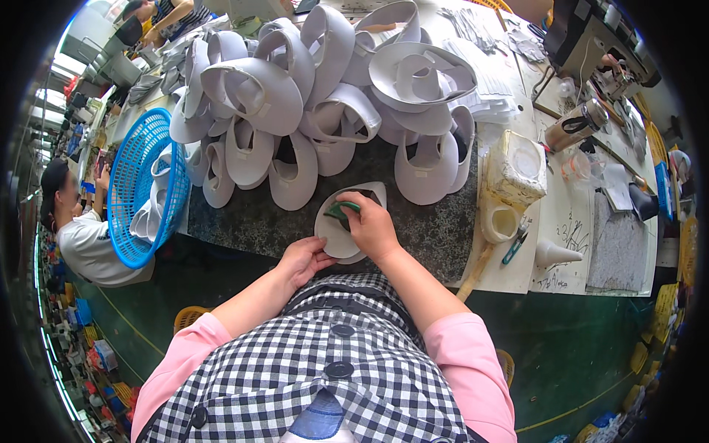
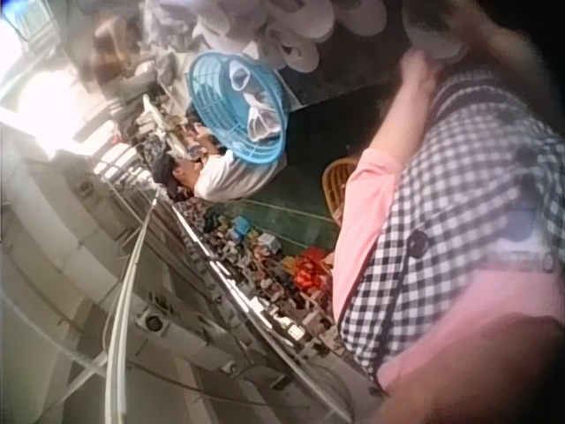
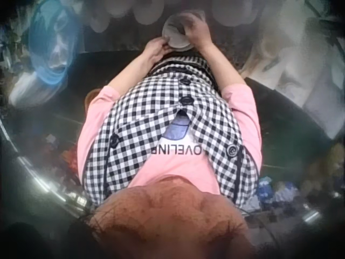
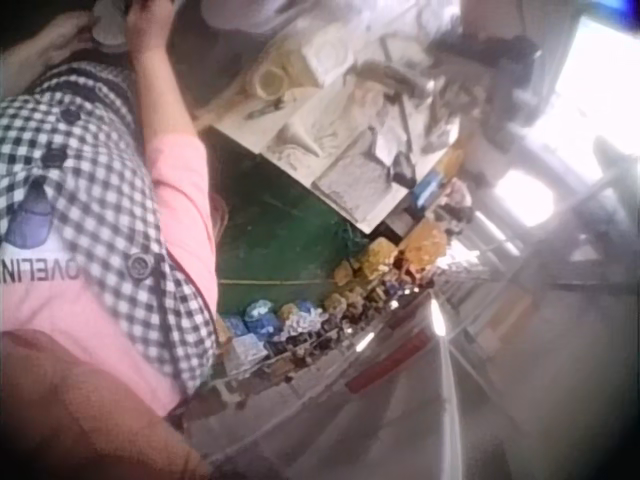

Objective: The person applies adhesive to white shoe components using a brush.

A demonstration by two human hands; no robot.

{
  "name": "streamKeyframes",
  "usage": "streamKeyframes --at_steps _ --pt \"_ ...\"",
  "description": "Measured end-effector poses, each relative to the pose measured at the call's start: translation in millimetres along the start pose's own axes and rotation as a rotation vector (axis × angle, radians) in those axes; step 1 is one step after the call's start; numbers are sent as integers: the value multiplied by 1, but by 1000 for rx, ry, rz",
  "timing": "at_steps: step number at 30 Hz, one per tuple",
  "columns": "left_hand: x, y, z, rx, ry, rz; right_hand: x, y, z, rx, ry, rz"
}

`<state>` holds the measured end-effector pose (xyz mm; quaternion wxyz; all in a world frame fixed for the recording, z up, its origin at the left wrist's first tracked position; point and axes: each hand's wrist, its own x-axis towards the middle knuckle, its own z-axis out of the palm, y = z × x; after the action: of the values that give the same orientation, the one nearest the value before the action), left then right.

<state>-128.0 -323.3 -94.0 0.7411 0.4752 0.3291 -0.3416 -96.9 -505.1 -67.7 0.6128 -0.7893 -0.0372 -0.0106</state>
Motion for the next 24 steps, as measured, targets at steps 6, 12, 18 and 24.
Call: streamKeyframes --at_steps 6,12,18,24 --pt "-3 4 -5 -181 -79 -54 -15 2 -30 -267 -361 -401" --pt "-7 1 1 -70 -49 25 -27 3 -39 -331 -249 -420" --pt "-5 -12 -4 -32 -86 89 -40 4 -32 -408 -31 -323" --pt "-5 -23 -9 152 -146 206 -32 10 -42 -610 148 -322"
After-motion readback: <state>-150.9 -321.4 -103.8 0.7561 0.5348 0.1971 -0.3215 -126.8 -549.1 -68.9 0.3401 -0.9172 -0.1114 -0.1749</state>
